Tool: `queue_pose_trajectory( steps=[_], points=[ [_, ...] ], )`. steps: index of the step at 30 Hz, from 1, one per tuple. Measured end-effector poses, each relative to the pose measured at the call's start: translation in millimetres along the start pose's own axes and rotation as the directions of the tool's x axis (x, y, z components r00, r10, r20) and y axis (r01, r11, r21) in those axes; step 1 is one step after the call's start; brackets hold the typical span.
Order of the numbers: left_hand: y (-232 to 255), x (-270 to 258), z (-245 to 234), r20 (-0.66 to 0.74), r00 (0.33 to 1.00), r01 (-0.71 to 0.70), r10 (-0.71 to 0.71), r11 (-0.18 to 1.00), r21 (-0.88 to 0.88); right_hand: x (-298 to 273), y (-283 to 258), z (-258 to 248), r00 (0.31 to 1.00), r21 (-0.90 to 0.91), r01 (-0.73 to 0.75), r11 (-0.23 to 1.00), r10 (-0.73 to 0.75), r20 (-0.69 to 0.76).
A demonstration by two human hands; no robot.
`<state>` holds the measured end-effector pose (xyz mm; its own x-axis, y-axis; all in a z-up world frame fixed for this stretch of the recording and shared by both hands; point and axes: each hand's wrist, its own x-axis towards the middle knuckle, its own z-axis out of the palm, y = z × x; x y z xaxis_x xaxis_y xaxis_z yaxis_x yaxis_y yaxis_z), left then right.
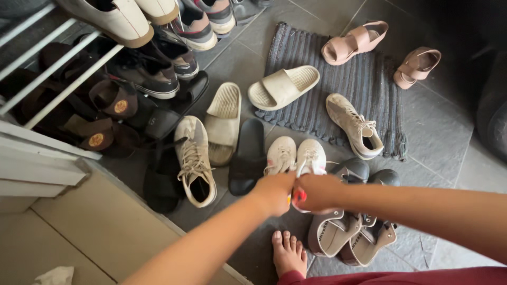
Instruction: The person organizes a collection of shoes by picking up various pairs from the floor and placing them onto a white multi-tiered shoe rack. The person handles sneakers, sandals, and slides, arranging them neatly on the shelves.
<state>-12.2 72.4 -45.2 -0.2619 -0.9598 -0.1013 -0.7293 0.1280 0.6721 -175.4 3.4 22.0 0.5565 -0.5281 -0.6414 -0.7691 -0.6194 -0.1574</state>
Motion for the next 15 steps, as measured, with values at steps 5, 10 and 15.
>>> queue_pose_trajectory(
  steps=[5, 10, 15],
  points=[
    [36.5, 30.4, -78.7, 0.021, 1.000, 0.015, -0.011, 0.978, -0.210, -6.4, -4.3, -95.9, 0.997, -0.049, -0.027, 0.998, 0.030, 0.067],
    [60.0, 34.1, -118.2, -0.099, 0.995, -0.054, 0.026, 0.953, -0.299, -9.7, -10.1, -134.8, 0.998, 0.041, -0.041, 0.998, 0.039, 0.050],
    [63.0, 46.9, -149.1, -0.052, 0.994, 0.076, -0.092, 0.965, -0.253, -18.8, -18.0, -166.4, 0.990, -0.072, -0.136, 0.988, 0.138, 0.019]
  ],
)
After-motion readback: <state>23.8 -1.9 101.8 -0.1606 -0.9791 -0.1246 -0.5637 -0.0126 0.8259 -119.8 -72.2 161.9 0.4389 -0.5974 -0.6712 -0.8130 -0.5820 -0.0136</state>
